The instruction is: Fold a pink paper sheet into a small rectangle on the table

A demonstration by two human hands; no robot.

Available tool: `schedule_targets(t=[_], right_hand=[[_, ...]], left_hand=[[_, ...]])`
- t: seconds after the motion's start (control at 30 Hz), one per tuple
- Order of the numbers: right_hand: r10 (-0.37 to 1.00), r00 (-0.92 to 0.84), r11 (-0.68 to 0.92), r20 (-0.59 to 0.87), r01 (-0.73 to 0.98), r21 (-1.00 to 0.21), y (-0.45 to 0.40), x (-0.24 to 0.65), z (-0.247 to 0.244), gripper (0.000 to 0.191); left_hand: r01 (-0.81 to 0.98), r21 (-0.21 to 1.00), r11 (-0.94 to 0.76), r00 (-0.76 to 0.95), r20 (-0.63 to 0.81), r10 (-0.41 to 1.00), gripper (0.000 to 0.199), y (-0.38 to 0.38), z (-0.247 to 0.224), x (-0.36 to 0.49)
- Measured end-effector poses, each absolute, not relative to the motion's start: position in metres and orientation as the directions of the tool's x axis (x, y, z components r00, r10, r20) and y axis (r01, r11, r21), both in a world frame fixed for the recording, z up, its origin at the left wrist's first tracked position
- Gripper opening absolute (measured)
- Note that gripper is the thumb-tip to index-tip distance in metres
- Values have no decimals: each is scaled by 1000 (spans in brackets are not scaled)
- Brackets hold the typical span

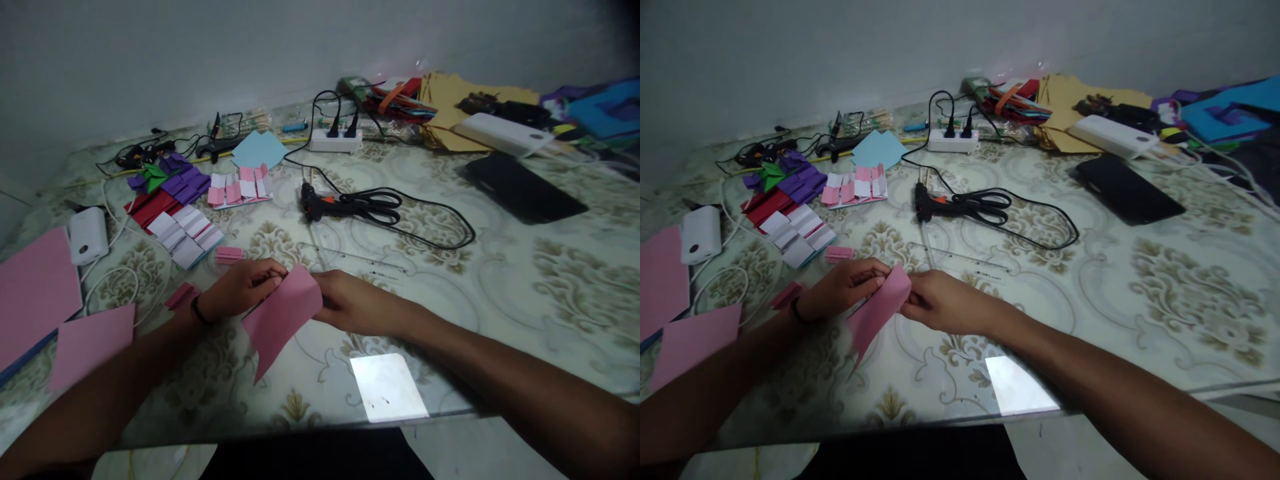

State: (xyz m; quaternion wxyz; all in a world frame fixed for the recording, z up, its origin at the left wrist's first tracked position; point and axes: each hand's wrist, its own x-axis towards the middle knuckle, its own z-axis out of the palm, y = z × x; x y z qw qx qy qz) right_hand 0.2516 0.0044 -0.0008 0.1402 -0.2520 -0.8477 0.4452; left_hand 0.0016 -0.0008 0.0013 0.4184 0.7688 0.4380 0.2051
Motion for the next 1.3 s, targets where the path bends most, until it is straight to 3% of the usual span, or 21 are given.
schedule_targets(t=[1.3], right_hand=[[538,-842,489,39,274,-828,5,252,1,37]], left_hand=[[512,817,-264,538,-65,841,24,-2,1,0]])
